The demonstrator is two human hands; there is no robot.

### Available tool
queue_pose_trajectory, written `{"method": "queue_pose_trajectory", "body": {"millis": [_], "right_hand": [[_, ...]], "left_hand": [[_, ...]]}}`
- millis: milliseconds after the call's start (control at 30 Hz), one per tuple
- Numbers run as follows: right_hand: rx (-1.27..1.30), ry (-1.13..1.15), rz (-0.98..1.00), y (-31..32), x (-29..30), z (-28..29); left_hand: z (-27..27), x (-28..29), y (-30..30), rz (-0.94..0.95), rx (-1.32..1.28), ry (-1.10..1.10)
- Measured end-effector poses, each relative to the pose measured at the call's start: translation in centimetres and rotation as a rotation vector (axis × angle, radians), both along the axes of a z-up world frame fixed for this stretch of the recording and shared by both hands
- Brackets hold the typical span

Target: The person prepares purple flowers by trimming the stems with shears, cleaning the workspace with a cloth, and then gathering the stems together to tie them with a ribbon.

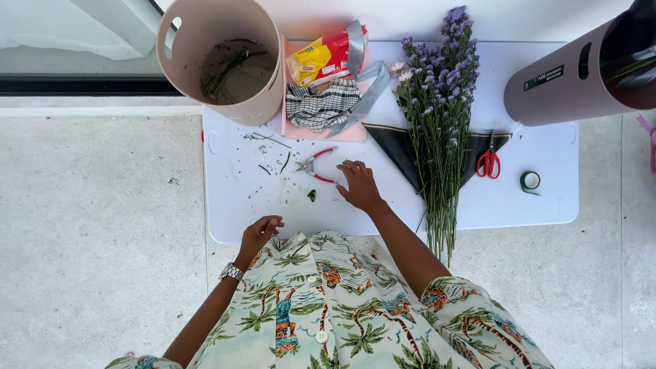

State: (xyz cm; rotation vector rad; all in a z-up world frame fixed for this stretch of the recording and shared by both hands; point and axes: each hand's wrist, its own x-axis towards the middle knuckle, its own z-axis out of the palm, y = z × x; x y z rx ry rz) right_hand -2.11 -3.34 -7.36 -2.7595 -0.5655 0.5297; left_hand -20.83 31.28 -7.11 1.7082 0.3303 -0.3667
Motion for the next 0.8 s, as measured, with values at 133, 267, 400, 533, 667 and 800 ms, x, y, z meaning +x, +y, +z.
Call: {"method": "queue_pose_trajectory", "body": {"millis": [133, 267, 400, 533, 667, 800], "right_hand": [[-0.098, 0.073, 0.072, 4.4, 1.8, -2.3], [-0.211, -0.022, 0.094, 5.6, 1.6, -5.8], [-0.215, -0.117, 0.03, 5.5, -0.4, -4.3], [0.102, -0.103, -0.296, 5.0, -4.0, -0.2], [0.503, -0.051, -0.686, 1.4, -5.1, 2.3], [0.655, -0.112, -0.899, -6.9, -3.5, 4.5]], "left_hand": [[0.0, 0.9, 2.8, -0.027, -0.024, -0.013], [0.0, 2.5, 3.9, -0.116, 0.016, -0.124], [-1.3, 4.8, 3.1, -0.202, -0.013, -0.225], [0.4, 6.7, 1.1, -0.307, -0.09, -0.222], [4.5, 9.0, -1.3, -0.464, -0.065, -0.086], [7.4, 10.5, -3.9, -0.499, -0.025, -0.071]]}}
